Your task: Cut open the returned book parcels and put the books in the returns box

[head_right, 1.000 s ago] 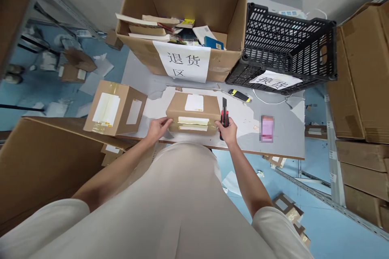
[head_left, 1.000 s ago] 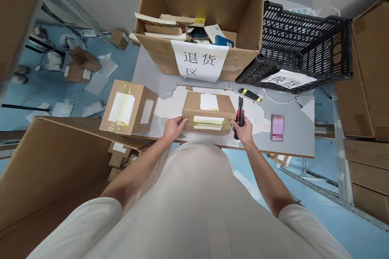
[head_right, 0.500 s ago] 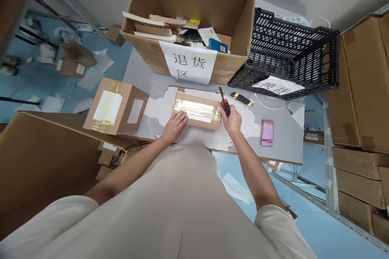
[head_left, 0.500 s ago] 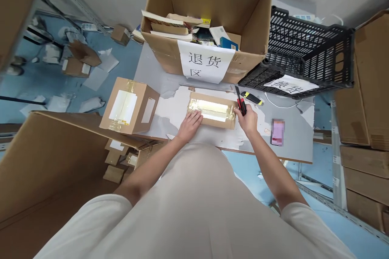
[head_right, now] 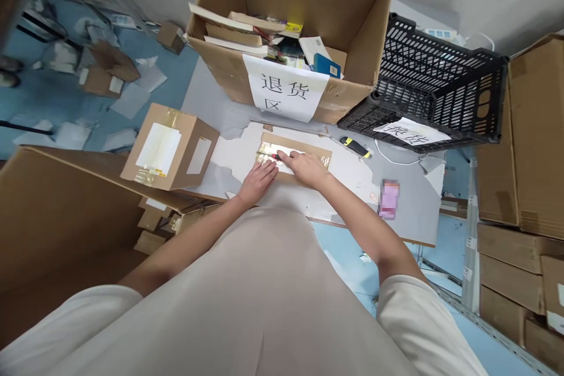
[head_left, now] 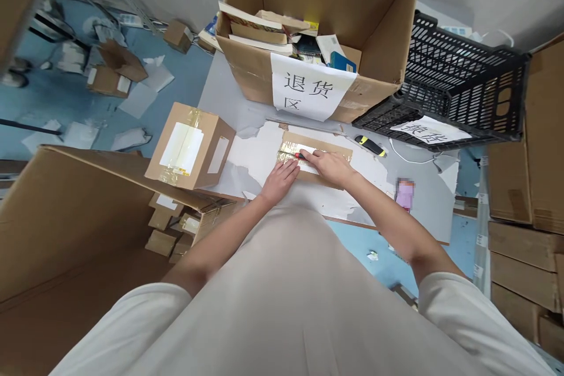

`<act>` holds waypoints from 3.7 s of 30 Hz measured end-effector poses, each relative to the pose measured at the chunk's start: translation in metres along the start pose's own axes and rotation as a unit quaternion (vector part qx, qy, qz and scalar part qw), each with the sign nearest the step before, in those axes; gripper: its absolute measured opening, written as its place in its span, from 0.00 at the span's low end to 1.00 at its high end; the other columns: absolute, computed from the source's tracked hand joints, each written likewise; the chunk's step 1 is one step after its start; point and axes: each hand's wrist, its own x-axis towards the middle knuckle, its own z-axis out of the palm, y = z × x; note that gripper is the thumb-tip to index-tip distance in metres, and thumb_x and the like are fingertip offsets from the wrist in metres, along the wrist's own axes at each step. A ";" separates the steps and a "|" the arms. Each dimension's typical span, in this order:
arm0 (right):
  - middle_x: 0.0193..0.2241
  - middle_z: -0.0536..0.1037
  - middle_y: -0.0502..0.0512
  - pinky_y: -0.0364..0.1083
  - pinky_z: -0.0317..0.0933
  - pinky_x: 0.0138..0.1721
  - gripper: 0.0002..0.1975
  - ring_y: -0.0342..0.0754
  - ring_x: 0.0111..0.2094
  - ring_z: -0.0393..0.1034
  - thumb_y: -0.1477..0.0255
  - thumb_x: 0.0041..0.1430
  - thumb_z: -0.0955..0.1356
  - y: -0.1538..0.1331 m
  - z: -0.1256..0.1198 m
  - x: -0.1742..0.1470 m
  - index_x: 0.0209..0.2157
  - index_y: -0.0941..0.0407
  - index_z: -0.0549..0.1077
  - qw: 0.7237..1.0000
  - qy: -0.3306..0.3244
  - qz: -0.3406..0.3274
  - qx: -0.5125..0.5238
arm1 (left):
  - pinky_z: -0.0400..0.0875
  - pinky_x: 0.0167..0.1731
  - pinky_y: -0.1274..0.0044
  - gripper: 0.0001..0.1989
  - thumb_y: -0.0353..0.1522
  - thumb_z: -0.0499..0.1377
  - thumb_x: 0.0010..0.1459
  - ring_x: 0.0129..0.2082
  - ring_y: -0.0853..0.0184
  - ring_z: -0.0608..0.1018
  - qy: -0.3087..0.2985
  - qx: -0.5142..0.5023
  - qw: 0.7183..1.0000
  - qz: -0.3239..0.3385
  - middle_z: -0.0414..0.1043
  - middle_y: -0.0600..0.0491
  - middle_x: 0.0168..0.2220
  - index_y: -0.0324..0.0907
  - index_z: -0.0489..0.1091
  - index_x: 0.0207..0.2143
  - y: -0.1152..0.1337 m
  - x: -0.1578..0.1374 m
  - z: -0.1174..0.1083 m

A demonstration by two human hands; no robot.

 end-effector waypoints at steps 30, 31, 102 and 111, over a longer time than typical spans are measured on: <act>0.49 0.71 0.70 0.51 0.61 0.38 0.27 0.58 0.42 0.73 0.77 0.64 0.52 -0.014 -0.003 -0.005 0.64 0.55 0.49 1.000 -0.011 0.018 -0.019 | 0.59 0.59 0.59 0.17 0.34 0.48 0.66 0.61 0.59 0.65 -0.026 -0.001 1.000 0.004 0.69 0.41 0.55 0.40 0.66 0.54 -0.008 0.003 0.002; 0.49 0.72 0.70 0.50 0.60 0.37 0.27 0.57 0.42 0.74 0.77 0.64 0.53 -0.013 -0.004 -0.007 0.64 0.54 0.50 1.000 -0.011 0.017 -0.018 | 0.59 0.59 0.58 0.17 0.34 0.48 0.66 0.61 0.59 0.65 -0.026 -0.004 1.000 0.003 0.69 0.41 0.55 0.40 0.66 0.55 -0.008 0.003 0.001; 0.36 0.76 0.52 0.43 0.66 0.22 0.34 0.40 0.20 0.67 0.58 0.60 0.62 0.005 0.134 -0.129 0.66 0.49 0.53 0.642 0.198 0.302 0.677 | 0.33 0.60 0.49 0.66 0.62 0.61 0.34 0.67 0.40 0.38 -0.222 0.163 0.960 -0.045 0.33 0.35 0.69 0.37 0.41 0.68 0.017 0.085 -0.039; 0.22 0.77 0.54 0.47 0.62 0.33 0.29 0.53 0.26 0.72 0.71 0.62 0.58 0.008 0.093 -0.128 0.64 0.58 0.58 0.857 0.153 0.320 0.375 | 0.43 0.59 0.52 0.64 0.60 0.63 0.35 0.68 0.43 0.37 -0.220 0.157 0.960 -0.078 0.35 0.35 0.69 0.39 0.42 0.67 0.022 0.089 -0.040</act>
